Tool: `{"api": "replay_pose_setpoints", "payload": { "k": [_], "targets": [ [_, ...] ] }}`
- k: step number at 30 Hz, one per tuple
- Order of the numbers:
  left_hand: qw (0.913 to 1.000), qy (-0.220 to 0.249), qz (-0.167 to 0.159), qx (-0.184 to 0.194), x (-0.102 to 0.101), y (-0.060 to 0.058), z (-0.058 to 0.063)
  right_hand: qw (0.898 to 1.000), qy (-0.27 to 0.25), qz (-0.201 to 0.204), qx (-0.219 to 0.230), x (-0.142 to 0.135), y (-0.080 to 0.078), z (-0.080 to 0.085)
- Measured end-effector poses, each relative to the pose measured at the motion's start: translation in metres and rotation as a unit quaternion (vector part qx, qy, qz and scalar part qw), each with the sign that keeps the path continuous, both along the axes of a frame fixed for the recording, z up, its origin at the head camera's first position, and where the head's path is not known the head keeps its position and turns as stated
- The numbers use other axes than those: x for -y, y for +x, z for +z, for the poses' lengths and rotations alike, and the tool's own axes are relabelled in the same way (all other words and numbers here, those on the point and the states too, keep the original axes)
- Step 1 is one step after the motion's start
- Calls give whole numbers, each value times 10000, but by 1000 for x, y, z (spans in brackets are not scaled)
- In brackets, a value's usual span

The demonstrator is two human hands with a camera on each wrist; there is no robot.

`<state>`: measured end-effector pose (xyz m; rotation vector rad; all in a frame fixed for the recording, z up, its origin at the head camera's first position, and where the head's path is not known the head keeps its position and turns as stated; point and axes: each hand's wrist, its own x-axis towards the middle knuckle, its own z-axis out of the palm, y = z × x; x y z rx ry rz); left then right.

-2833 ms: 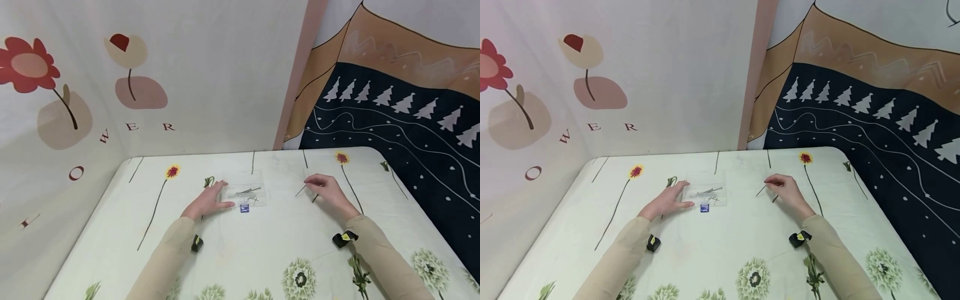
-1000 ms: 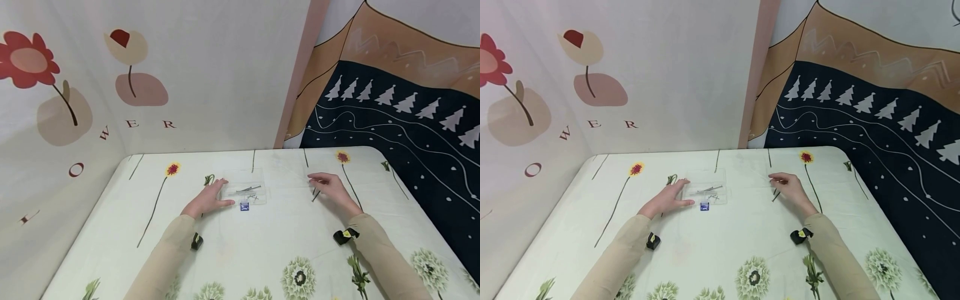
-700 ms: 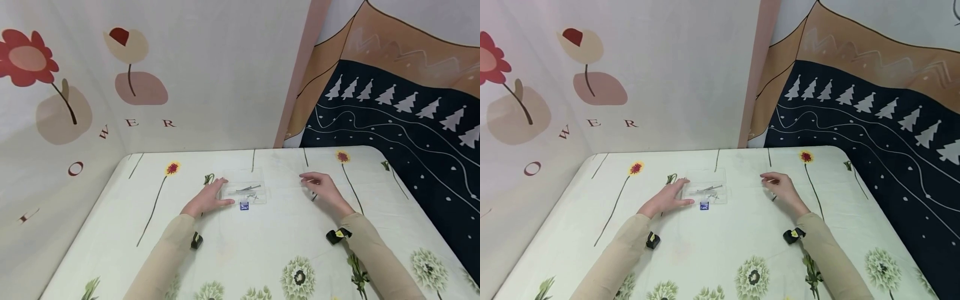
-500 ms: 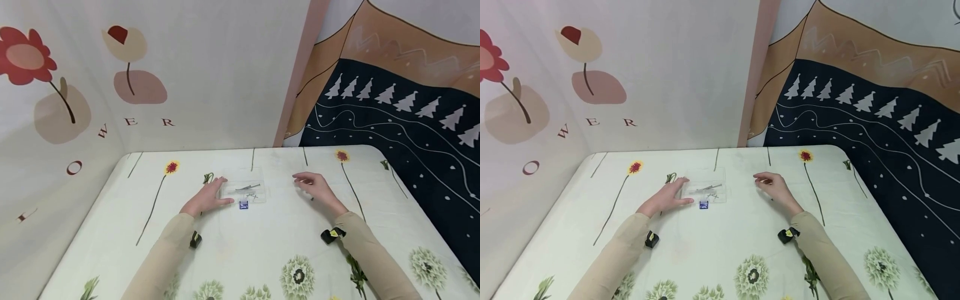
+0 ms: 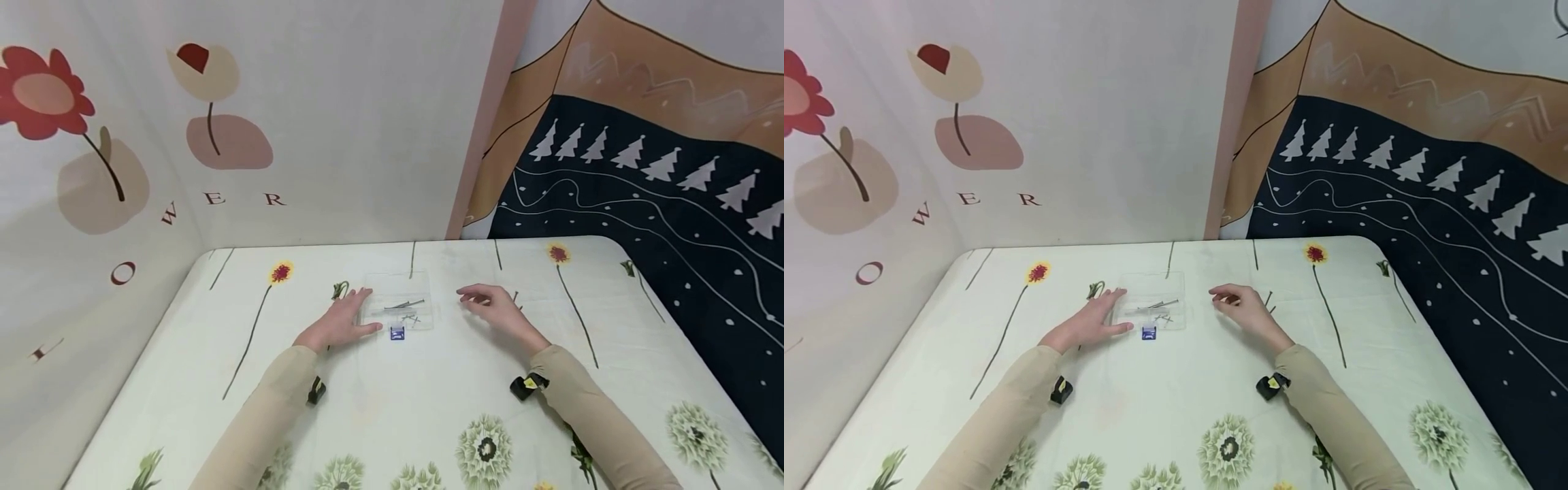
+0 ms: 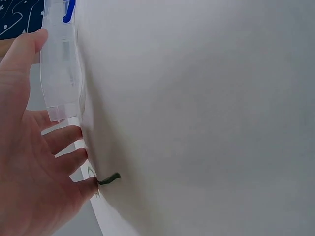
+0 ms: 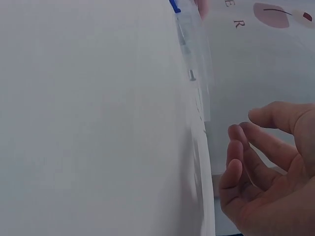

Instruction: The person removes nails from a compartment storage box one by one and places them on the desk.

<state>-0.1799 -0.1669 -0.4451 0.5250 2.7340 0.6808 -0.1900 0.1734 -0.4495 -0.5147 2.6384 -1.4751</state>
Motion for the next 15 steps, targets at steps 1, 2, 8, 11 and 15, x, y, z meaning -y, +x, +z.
{"api": "replay_pose_setpoints", "payload": {
  "k": [1,2,8,11,15],
  "targets": [
    [10000,4,-3,-8,0,0,0,10000,-12,7,16,2,0,0],
    [10000,-6,-16,-22,-1,0,0,10000,-14,19,26,4,0,1],
    [10000,-26,-10,-28,-1,1,0,9998,-52,194,-48,16,0,1],
    [10000,-3,25,-54,-2,1,0,9997,-46,246,-55,23,1,0],
    [9999,-51,110,-93,-3,1,-2,9994,52,340,-29,31,-1,0]
  ]
}}
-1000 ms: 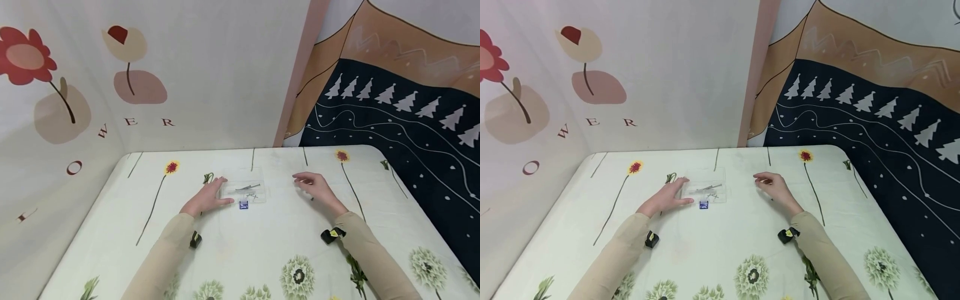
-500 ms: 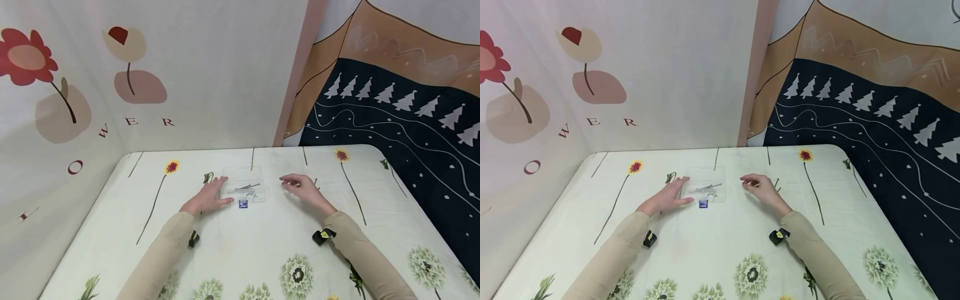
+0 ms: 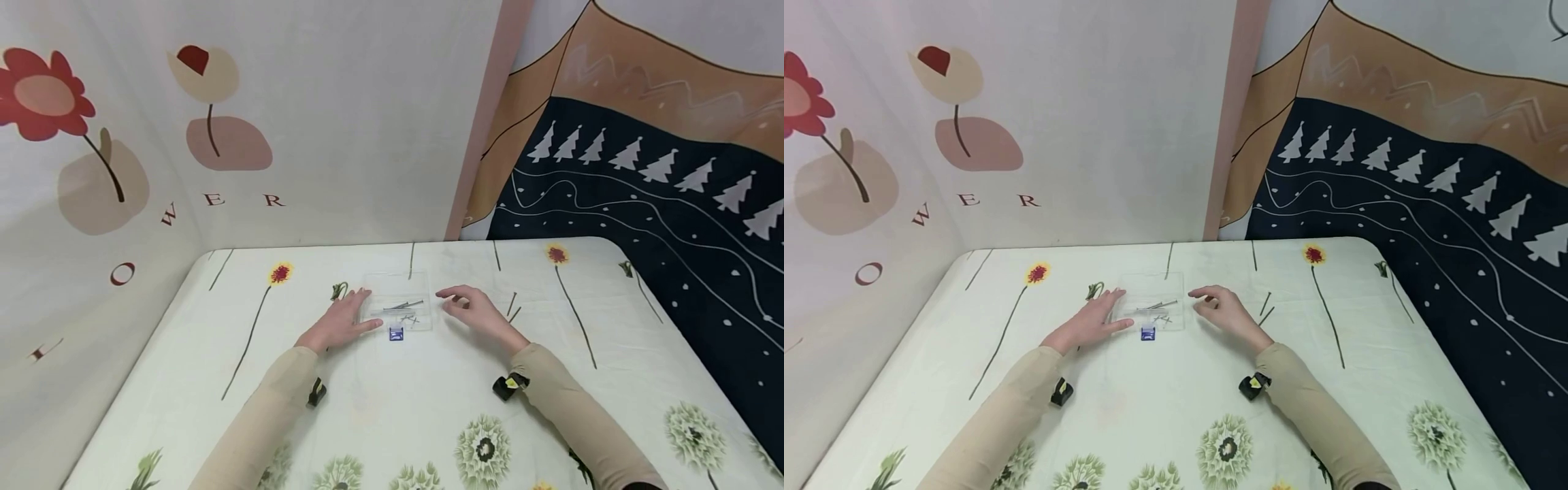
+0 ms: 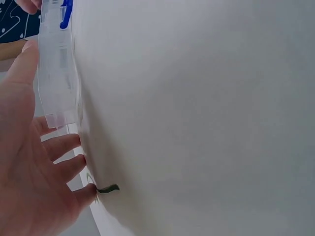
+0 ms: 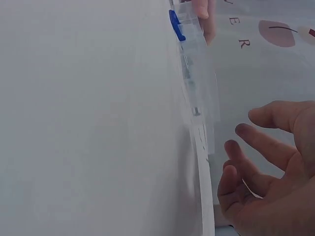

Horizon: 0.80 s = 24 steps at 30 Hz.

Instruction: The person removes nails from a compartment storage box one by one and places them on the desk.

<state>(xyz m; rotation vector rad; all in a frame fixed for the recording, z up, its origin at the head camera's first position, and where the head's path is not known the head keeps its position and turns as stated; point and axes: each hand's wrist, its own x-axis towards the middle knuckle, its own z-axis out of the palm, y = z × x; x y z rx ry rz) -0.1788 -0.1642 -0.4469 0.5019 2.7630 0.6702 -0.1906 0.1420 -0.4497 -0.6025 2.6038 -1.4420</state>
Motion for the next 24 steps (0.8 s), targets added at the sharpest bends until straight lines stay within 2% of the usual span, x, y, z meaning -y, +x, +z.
{"api": "replay_pose_setpoints", "payload": {
  "k": [8,16,24],
  "targets": [
    [9994,-308,-14,-180,0,-1,-3,9987,197,344,-307,14,-3,1],
    [9992,-320,-96,-239,0,-3,-6,9985,243,470,-165,25,-6,-1],
    [9999,-139,-13,-83,0,-1,-3,9963,458,724,-88,40,-9,-5]
  ]
}}
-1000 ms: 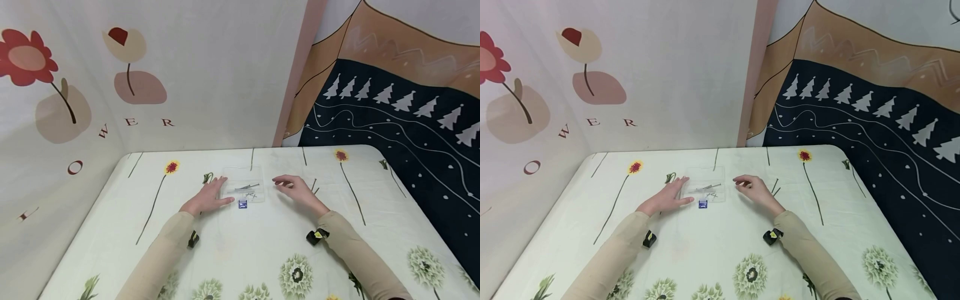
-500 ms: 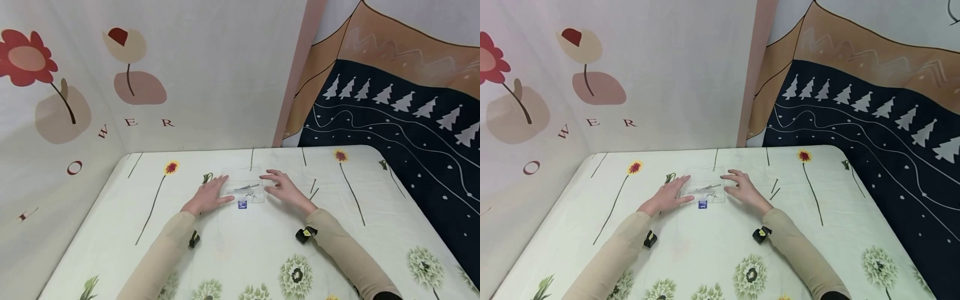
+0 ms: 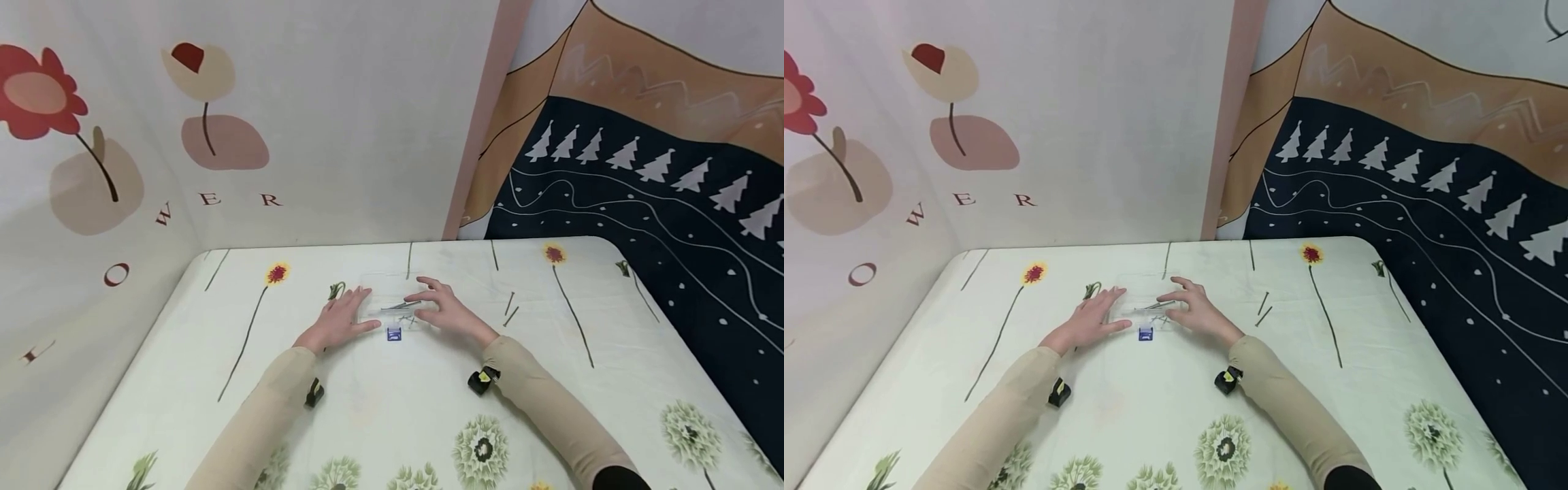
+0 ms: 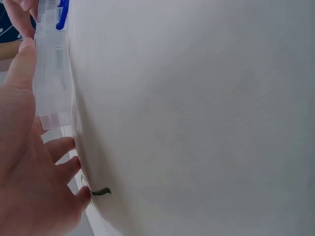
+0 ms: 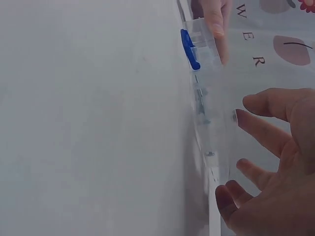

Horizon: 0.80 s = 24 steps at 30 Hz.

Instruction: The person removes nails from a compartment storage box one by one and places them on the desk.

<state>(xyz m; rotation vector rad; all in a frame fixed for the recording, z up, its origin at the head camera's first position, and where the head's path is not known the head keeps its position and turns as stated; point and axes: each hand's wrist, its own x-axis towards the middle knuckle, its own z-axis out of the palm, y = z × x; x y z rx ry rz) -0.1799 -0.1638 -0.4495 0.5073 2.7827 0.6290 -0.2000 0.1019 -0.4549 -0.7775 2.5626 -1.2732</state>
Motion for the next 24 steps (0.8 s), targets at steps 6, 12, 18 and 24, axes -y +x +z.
{"api": "replay_pose_setpoints", "payload": {
  "k": [6,12,18,24],
  "targets": [
    [9998,127,22,139,-1,0,1,9999,137,-25,71,6,-3,-1],
    [9996,175,34,198,-1,0,2,9981,613,98,-34,11,-5,-2],
    [9997,153,5,178,-2,-1,3,9966,820,42,-44,18,-3,0],
    [9998,162,4,117,-2,-1,3,9946,1026,-172,-54,26,1,3]
  ]
}}
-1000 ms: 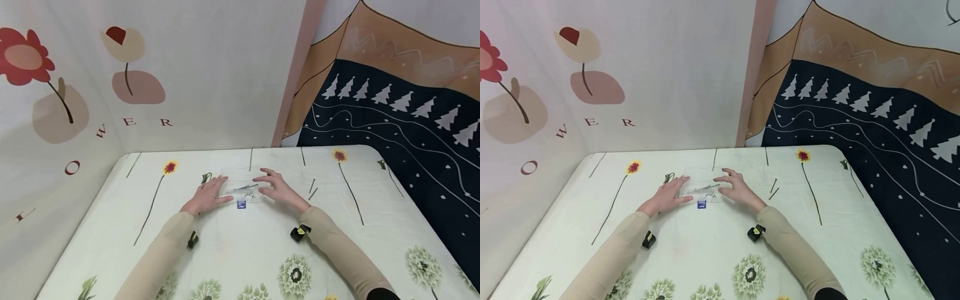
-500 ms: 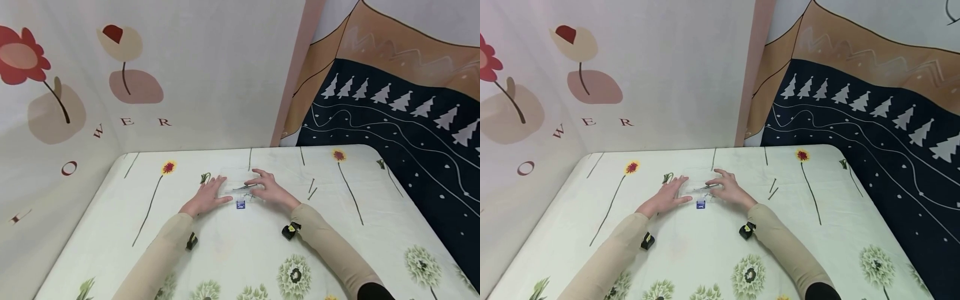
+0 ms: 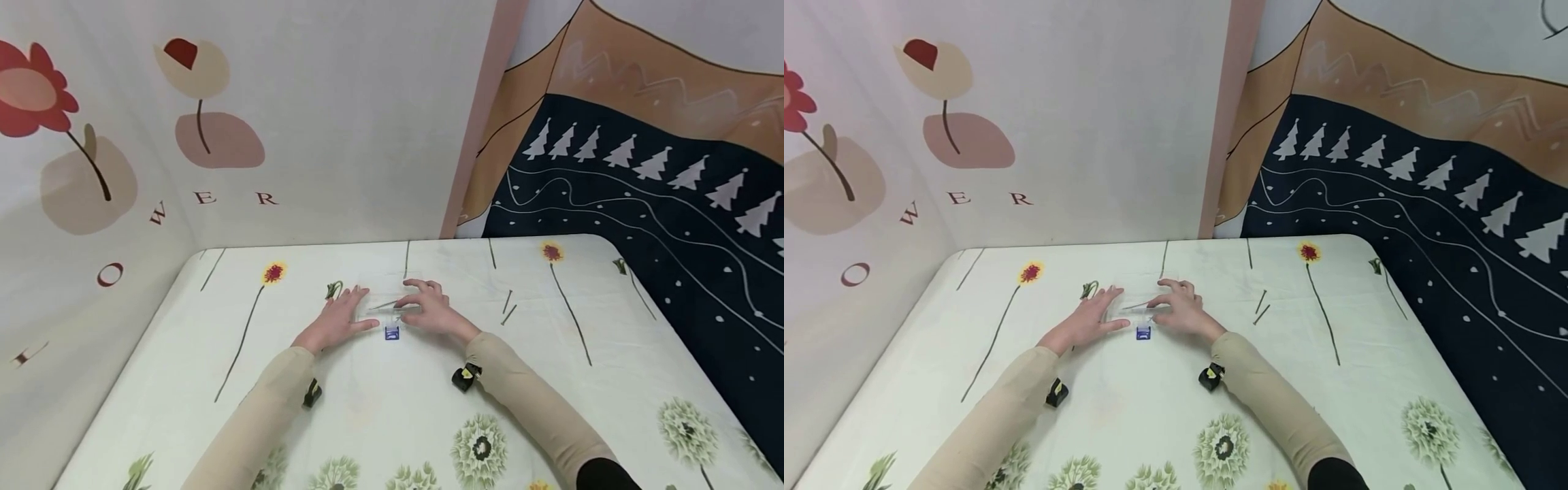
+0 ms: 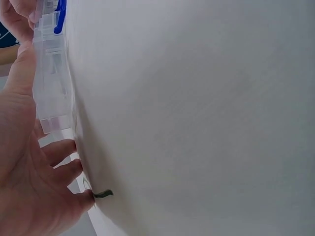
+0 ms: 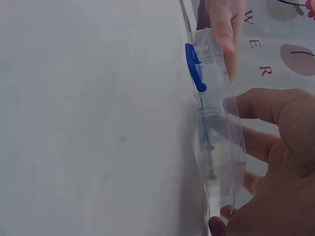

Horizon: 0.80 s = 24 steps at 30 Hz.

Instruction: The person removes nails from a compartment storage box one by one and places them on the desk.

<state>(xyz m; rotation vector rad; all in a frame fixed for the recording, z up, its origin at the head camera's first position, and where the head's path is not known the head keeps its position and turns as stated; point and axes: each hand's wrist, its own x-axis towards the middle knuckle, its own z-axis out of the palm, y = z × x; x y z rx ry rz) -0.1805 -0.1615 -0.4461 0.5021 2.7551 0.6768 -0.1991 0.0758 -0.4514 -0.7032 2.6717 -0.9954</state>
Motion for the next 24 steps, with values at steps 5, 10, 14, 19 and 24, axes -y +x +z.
{"api": "replay_pose_setpoints", "payload": {
  "k": [5,10,14,19,24],
  "targets": [
    [9999,-48,-46,-80,1,-1,-2,9995,208,-211,95,7,0,-1],
    [9999,-58,-78,-133,2,-1,-2,9990,338,-256,173,10,-1,-1],
    [9998,-41,-50,-167,2,-1,-2,9991,313,-243,169,10,-2,-1],
    [9998,4,-98,-151,1,-2,-4,9985,102,-503,183,9,-3,-5],
    [9999,-18,-42,-123,1,-2,-5,9958,-435,-783,196,8,-2,-9]
  ]
}}
